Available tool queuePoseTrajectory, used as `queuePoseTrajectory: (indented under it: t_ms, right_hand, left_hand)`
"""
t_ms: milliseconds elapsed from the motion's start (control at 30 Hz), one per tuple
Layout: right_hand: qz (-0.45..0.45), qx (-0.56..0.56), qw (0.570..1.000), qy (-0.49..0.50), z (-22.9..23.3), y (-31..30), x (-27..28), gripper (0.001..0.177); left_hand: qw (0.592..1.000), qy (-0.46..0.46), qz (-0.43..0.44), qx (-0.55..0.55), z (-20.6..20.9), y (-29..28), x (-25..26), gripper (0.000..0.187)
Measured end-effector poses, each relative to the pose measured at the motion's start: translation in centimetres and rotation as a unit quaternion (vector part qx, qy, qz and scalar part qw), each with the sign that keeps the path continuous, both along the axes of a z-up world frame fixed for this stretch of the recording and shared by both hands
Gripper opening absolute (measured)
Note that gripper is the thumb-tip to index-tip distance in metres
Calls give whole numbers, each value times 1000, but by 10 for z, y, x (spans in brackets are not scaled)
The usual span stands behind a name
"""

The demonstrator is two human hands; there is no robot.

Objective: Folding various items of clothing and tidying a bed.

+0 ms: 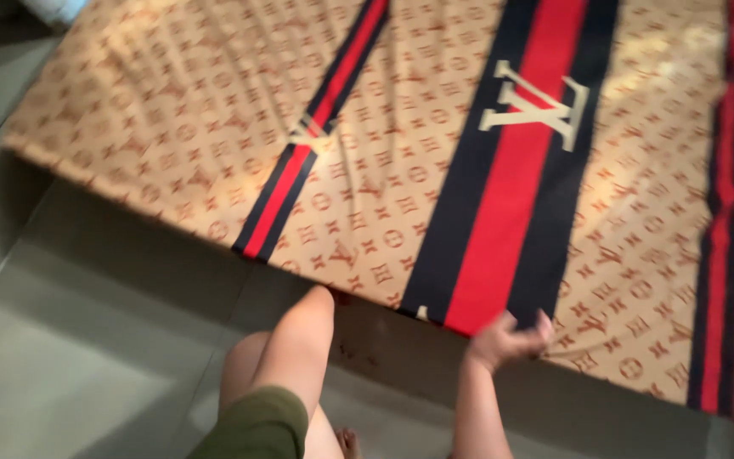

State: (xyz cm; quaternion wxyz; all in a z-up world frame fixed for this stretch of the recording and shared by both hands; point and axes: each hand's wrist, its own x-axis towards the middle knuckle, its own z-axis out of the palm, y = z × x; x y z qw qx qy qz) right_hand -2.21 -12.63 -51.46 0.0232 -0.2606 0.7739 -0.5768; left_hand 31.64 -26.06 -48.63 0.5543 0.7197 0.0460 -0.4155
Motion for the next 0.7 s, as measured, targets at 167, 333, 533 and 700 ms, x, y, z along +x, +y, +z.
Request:
queuePoseTrajectory:
  t_ms: [167,333,533,700]
  right_hand:
    - [334,218,912,95,36,-68,79,68]
    - [507,473,687,216,105,-121,119,98]
    - [646,558,448,265,39,-186,55,138]
    - [667,534,466,231,31,-184,18,128]
  left_hand:
    - [994,39,72,-67,-17,9,84,69]
    - [981,72,119,-138,-37,29,171,75]
    - [954,100,166,-230,-26,81,248,82]
    - [973,85,191,-94,-55,65,279,64]
